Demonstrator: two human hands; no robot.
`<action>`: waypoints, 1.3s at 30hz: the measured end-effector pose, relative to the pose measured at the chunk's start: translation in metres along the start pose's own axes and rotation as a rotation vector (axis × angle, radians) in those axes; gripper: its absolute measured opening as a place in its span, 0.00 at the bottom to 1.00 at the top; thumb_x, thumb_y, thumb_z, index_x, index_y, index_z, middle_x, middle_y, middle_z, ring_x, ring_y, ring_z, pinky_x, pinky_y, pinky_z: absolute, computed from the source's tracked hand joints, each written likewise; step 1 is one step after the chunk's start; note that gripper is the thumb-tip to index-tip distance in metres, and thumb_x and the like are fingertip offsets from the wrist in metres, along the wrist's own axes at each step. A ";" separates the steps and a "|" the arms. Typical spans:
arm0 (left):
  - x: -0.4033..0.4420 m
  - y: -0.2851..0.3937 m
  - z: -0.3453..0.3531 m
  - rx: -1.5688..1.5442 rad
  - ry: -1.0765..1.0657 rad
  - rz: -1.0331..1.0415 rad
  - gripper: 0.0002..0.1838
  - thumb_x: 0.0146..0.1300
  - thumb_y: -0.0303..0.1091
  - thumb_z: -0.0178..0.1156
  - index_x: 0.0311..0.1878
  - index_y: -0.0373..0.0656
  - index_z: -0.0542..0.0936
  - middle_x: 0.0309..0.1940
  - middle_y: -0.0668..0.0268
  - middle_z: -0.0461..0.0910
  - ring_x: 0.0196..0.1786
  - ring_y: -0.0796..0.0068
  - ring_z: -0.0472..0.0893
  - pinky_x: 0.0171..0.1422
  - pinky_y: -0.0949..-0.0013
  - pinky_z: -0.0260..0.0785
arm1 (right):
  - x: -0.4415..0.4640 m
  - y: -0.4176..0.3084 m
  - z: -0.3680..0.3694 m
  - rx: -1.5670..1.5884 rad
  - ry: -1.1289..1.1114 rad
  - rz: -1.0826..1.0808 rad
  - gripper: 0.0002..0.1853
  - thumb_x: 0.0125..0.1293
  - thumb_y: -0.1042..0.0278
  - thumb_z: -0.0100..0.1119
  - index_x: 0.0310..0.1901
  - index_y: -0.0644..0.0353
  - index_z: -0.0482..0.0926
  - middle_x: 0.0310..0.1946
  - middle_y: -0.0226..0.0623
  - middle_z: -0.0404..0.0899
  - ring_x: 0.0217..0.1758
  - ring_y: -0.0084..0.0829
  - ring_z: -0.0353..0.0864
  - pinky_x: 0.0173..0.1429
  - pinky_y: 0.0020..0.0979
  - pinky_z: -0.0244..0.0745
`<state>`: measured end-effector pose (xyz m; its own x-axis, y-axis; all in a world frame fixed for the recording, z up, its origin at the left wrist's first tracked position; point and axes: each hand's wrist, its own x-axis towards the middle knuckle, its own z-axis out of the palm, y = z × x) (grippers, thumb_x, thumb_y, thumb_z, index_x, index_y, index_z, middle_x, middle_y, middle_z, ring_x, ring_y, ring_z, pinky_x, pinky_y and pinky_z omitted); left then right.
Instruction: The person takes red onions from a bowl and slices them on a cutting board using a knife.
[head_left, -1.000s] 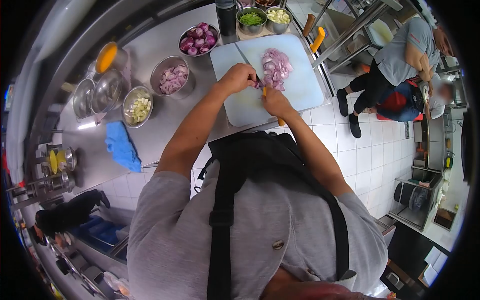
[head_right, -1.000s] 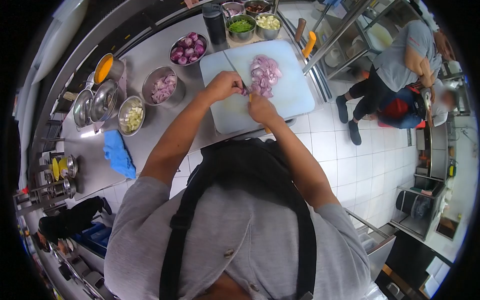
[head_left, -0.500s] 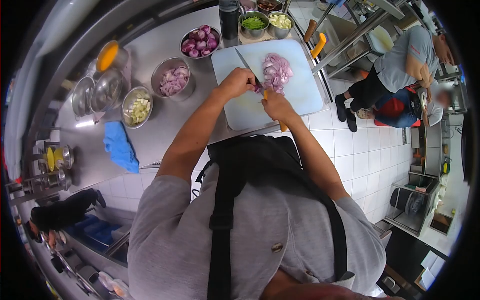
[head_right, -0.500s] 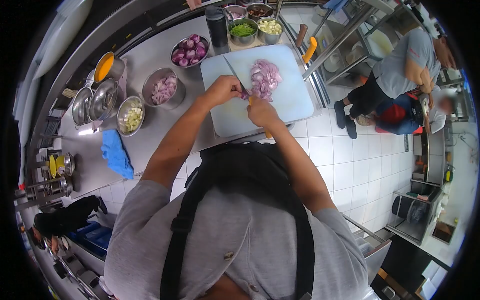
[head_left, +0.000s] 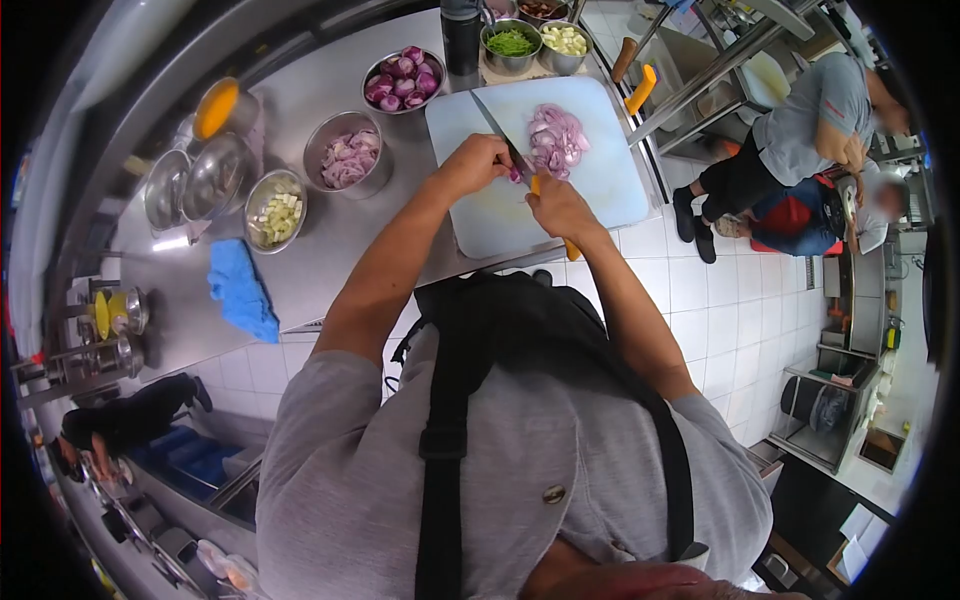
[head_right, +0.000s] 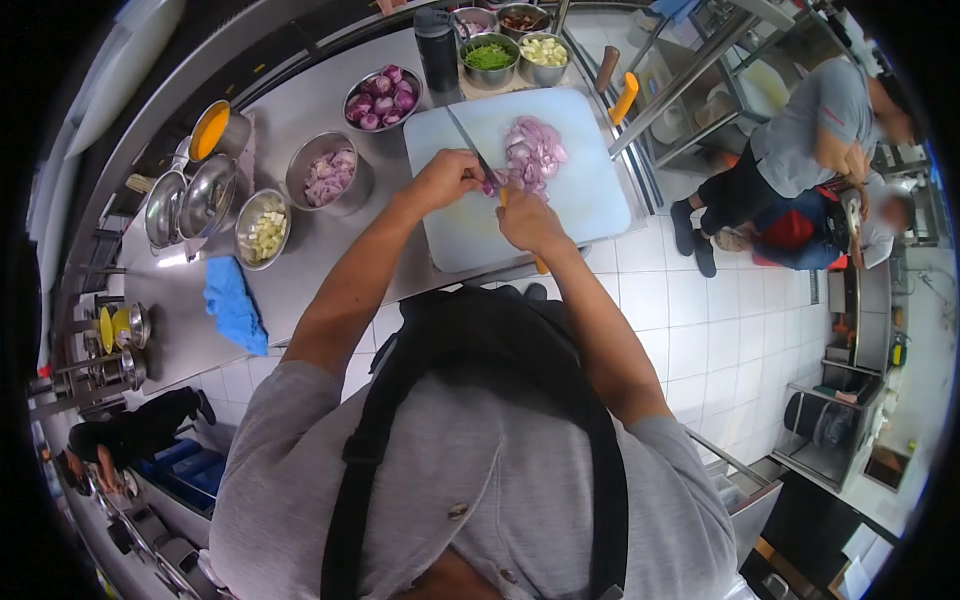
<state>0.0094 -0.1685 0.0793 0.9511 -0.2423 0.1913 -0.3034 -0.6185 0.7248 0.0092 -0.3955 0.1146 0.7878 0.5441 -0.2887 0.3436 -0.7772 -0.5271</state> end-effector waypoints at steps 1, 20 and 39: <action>-0.001 0.000 0.002 -0.018 0.000 -0.020 0.08 0.56 0.22 0.78 0.36 0.37 0.87 0.36 0.57 0.86 0.40 0.59 0.87 0.47 0.60 0.79 | 0.004 0.001 0.006 0.019 -0.025 0.019 0.23 0.76 0.62 0.55 0.65 0.70 0.69 0.46 0.69 0.86 0.54 0.64 0.87 0.63 0.58 0.78; -0.007 0.002 0.005 -0.075 0.050 -0.037 0.05 0.59 0.20 0.75 0.36 0.35 0.87 0.36 0.57 0.86 0.37 0.61 0.87 0.44 0.61 0.79 | 0.015 0.009 0.023 0.032 -0.057 0.081 0.25 0.76 0.60 0.57 0.65 0.70 0.70 0.50 0.68 0.86 0.58 0.66 0.85 0.64 0.59 0.78; -0.011 0.000 0.004 -0.048 0.082 -0.003 0.05 0.59 0.20 0.74 0.36 0.35 0.86 0.36 0.57 0.85 0.38 0.57 0.87 0.45 0.59 0.78 | 0.004 -0.010 -0.004 0.007 -0.097 0.057 0.22 0.76 0.62 0.57 0.62 0.70 0.70 0.46 0.67 0.87 0.53 0.66 0.87 0.61 0.59 0.80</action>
<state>-0.0012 -0.1691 0.0742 0.9541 -0.1770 0.2417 -0.2996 -0.5822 0.7559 0.0110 -0.3865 0.1223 0.7529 0.5274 -0.3938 0.2957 -0.8056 -0.5134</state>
